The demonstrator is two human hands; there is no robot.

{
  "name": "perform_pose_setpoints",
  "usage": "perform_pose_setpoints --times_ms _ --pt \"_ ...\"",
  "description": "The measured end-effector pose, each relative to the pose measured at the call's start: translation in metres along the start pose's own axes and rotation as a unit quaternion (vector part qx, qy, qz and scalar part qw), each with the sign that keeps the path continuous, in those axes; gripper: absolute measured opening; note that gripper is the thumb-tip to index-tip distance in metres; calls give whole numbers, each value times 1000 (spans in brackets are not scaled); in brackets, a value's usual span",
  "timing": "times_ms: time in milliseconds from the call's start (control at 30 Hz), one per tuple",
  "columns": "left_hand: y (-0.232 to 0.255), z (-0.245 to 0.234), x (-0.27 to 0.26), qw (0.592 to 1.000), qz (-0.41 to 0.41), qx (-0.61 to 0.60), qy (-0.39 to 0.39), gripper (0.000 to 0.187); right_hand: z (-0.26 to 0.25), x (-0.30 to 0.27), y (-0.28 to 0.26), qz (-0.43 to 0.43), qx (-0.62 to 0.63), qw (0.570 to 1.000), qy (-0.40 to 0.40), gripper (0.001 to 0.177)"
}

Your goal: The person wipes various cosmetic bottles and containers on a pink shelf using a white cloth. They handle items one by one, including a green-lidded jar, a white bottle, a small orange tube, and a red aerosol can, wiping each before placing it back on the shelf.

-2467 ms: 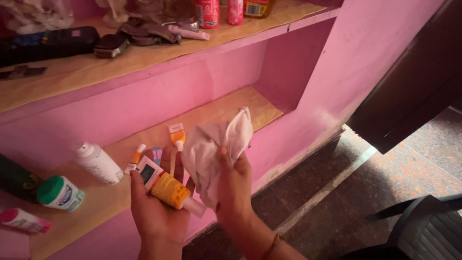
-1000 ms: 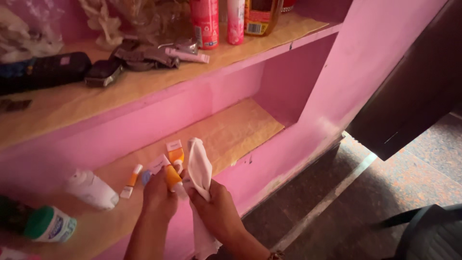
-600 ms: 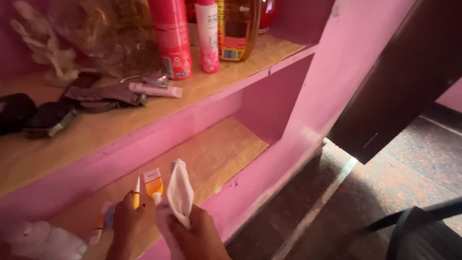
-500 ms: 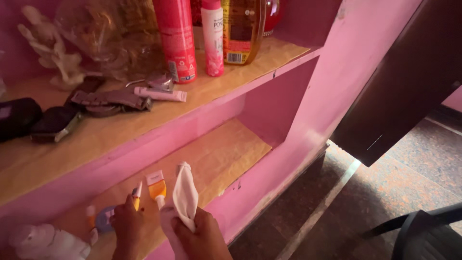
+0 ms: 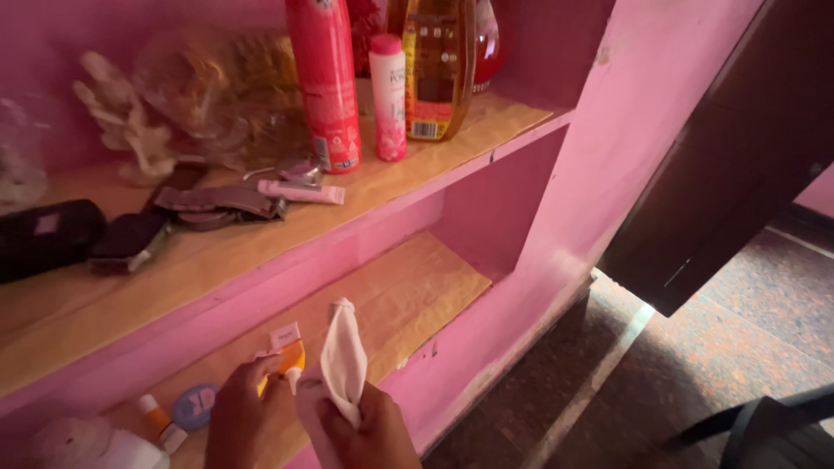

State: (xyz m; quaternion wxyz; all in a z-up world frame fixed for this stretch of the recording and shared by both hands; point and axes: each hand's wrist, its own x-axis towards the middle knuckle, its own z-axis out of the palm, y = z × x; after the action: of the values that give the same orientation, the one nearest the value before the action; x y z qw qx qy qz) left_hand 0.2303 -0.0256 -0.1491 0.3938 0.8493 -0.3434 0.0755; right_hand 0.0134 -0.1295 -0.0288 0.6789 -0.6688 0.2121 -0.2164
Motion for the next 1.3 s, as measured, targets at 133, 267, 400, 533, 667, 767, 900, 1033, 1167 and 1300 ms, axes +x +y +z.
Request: perform_pose_setpoints --times_ms 133,267,400,533,667,767,900,1033,1167,1300 --pt "71 -58 6 982 -49 -75 -167 34 -2 0 0 -55 54 997 -8 34" --pt "152 -117 15 964 -44 -33 -260 45 -8 3 -9 -104 135 985 -18 37" --pt "213 -157 35 975 56 -75 -199 44 -16 4 -17 -117 151 982 -17 36" --pt "262 -188 48 987 126 -103 15 33 -21 1 -46 -118 111 987 14 32" --pt "286 -189 73 943 244 59 220 35 -22 -11 -103 -212 74 973 51 33" --pt "281 -185 94 932 258 131 218 46 -20 -13 -136 -194 113 974 42 30" --pt "270 -169 121 955 220 94 175 57 -23 -12 -152 -192 98 976 24 30" --pt "265 -148 151 944 258 40 200 71 -21 -9 -150 -188 86 978 25 30" --pt "267 -128 184 938 259 -22 228 88 -22 -9 -146 -179 55 981 47 32" --pt "273 -114 207 955 197 -26 222 99 -29 -9 -148 -184 51 980 50 37"
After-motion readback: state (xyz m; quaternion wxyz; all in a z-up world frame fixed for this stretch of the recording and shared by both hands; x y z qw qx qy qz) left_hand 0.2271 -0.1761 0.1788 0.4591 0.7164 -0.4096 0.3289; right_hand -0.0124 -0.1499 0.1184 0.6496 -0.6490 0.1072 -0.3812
